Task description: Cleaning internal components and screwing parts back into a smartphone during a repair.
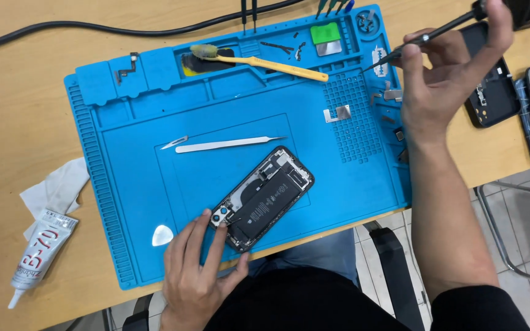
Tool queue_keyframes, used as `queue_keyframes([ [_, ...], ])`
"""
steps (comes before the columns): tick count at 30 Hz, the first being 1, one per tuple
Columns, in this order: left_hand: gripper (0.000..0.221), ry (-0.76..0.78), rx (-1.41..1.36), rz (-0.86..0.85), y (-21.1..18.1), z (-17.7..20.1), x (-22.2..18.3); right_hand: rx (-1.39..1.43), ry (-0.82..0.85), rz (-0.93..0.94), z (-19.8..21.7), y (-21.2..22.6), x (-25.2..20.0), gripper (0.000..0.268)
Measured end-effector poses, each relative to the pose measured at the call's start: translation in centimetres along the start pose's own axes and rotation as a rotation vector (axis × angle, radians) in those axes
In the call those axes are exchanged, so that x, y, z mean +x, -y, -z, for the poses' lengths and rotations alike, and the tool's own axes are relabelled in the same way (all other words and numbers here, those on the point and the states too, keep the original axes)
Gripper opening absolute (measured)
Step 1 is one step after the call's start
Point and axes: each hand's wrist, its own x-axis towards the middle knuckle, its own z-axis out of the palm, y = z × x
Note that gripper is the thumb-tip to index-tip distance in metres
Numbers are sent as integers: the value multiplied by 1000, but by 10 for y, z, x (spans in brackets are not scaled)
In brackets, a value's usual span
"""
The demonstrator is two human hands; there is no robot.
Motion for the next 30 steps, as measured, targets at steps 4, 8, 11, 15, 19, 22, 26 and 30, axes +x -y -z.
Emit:
queue_keyframes([
  [4, 52, 12, -4, 22, -1, -2, -1, 1, 71, 20, -7, -3, 1, 71],
  [8, 52, 16, 5, 20, -1, -4, -2, -15, 93, 16, -8, -8, 2, 69],
  [11, 50, 13, -5, 20, 0, -4, -3, 10, 107, 19, -9, -10, 2, 72],
  [15, 52, 14, -2, 27, -1, -4, -4, -27, 145, 36, -10, -7, 2, 72],
  [19, 50, 5, -4, 25, -1, -4, -2, -30, 132, 21, -10, -10, 0, 69],
  [22, 51, 5, -9, 29, -1, -3, -2, -33, 143, 33, -10, -9, 1, 71],
  [26, 51, 6, -6, 29, -1, -3, -2, -27, 138, 11, -8, -11, -1, 71],
  [30, 51, 7, -11, 29, -1, -3, -2, -38, 112, 7, -6, -16, -4, 73],
])
